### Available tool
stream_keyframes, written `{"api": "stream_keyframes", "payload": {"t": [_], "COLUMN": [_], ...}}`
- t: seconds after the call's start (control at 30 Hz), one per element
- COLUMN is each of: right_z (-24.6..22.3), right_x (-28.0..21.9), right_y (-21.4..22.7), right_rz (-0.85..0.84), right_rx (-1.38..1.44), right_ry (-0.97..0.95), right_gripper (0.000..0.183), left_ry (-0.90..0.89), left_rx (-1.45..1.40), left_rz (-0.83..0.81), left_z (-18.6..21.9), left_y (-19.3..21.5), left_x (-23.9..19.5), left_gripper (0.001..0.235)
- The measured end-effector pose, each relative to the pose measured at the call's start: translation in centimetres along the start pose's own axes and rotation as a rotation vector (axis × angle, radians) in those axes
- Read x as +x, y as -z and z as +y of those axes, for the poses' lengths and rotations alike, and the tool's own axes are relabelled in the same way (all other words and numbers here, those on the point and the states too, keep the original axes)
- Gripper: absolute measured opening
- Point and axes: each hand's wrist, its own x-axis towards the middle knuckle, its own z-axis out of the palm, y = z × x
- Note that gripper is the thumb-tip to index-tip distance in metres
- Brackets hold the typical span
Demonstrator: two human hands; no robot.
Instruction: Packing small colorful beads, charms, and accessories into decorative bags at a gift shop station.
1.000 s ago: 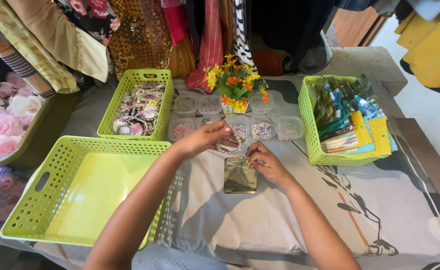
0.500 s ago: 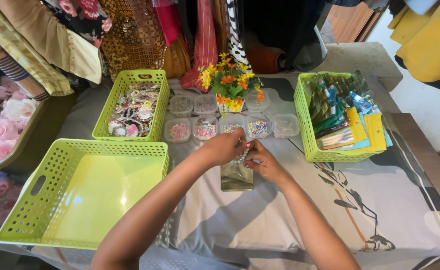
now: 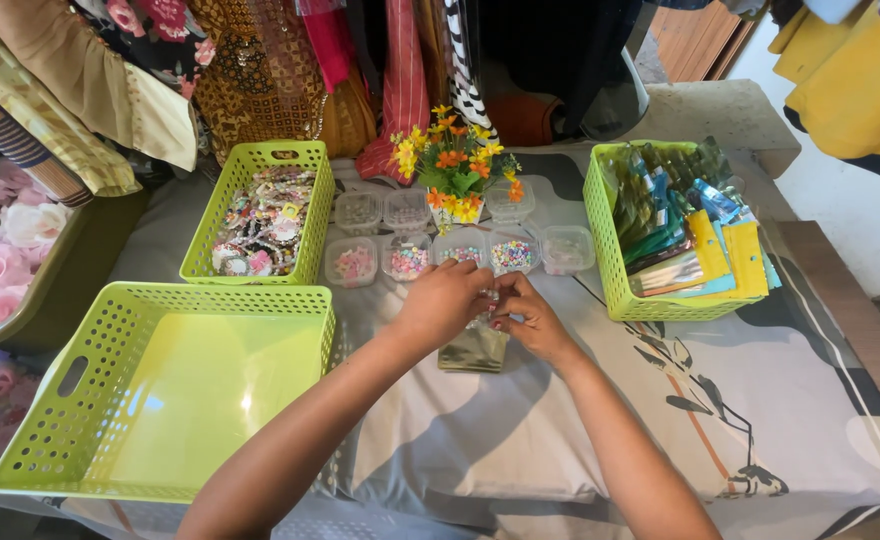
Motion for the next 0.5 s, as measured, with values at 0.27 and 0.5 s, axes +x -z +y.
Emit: {"api": "stream_keyframes", "payload": {"t": [0.27, 0.5], "right_z": [1.1, 0.3], "right_x": [-0.2, -0.1], "right_y": [0.6, 0.5], "right_rz": [0.013, 0.012], "right_rx": [-0.052, -0.045], "right_ry": [0.039, 0.011], "right_gripper": [0.014, 0.012], "left_ry": [-0.029, -0.144], "left_rx": [-0.074, 0.090], "left_rz": [0.020, 0.000], "left_z": [-0.6, -1.1], "left_y": [0.6, 0.9], "left_x": [-0.6, -1.1], "left_gripper": [0.023, 0.009]}}
